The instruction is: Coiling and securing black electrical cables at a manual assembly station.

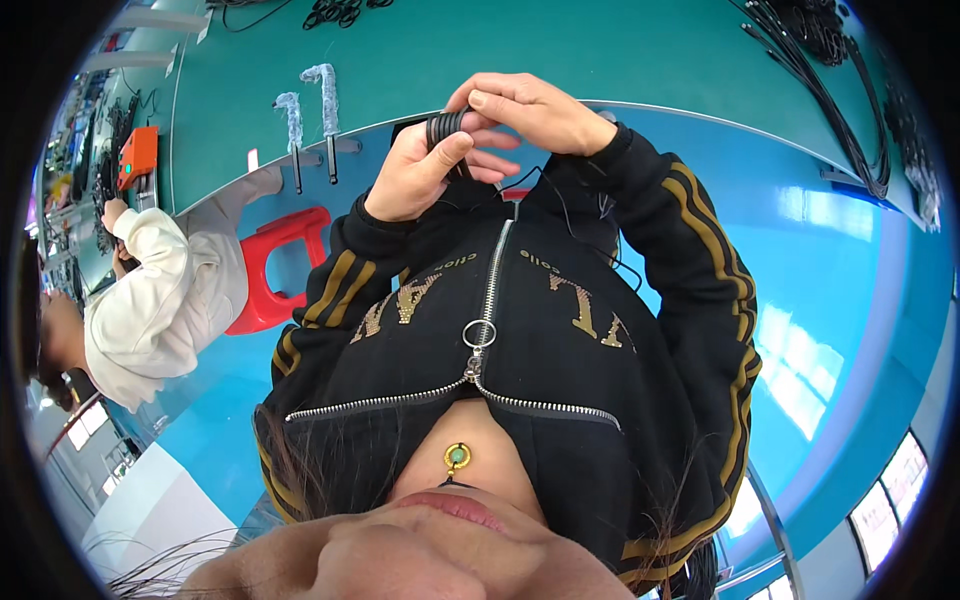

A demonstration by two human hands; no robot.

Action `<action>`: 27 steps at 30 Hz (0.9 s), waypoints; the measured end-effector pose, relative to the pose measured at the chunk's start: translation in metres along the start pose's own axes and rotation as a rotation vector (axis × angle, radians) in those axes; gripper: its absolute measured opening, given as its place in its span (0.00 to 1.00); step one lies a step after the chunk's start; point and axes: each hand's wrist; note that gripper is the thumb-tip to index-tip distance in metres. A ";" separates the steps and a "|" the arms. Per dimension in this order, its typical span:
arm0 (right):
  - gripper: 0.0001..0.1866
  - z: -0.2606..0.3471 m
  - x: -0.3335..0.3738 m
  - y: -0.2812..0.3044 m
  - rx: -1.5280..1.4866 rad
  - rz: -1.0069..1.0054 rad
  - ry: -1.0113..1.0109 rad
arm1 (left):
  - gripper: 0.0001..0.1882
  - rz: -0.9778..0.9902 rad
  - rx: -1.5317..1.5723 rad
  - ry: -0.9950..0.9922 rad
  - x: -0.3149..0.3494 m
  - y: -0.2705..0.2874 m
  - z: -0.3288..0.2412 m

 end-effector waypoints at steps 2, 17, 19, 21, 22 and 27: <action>0.23 -0.004 0.001 -0.003 -0.095 0.033 -0.037 | 0.21 0.012 -0.019 0.018 -0.001 0.002 -0.003; 0.52 -0.028 0.000 0.001 -0.976 0.269 -0.127 | 0.21 0.139 0.061 0.016 -0.015 0.008 0.001; 0.52 -0.029 -0.001 -0.001 -0.945 0.256 -0.107 | 0.22 0.149 0.039 0.027 -0.015 0.007 0.000; 0.51 -0.029 -0.002 -0.004 -0.890 0.217 -0.077 | 0.23 0.152 0.026 0.032 -0.015 0.007 -0.003; 0.51 -0.028 -0.002 -0.006 -0.880 0.233 -0.065 | 0.23 0.149 0.013 0.058 -0.014 0.007 -0.005; 0.54 -0.024 -0.004 -0.008 -0.994 0.231 -0.011 | 0.22 0.128 -0.021 0.111 -0.014 0.006 -0.009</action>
Point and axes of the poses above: each hand's wrist, its own x-axis away from the middle knuckle, its own y-axis out of the back of the hand, z = x × y, and after that the axes turned 7 degrees about y, right-handed
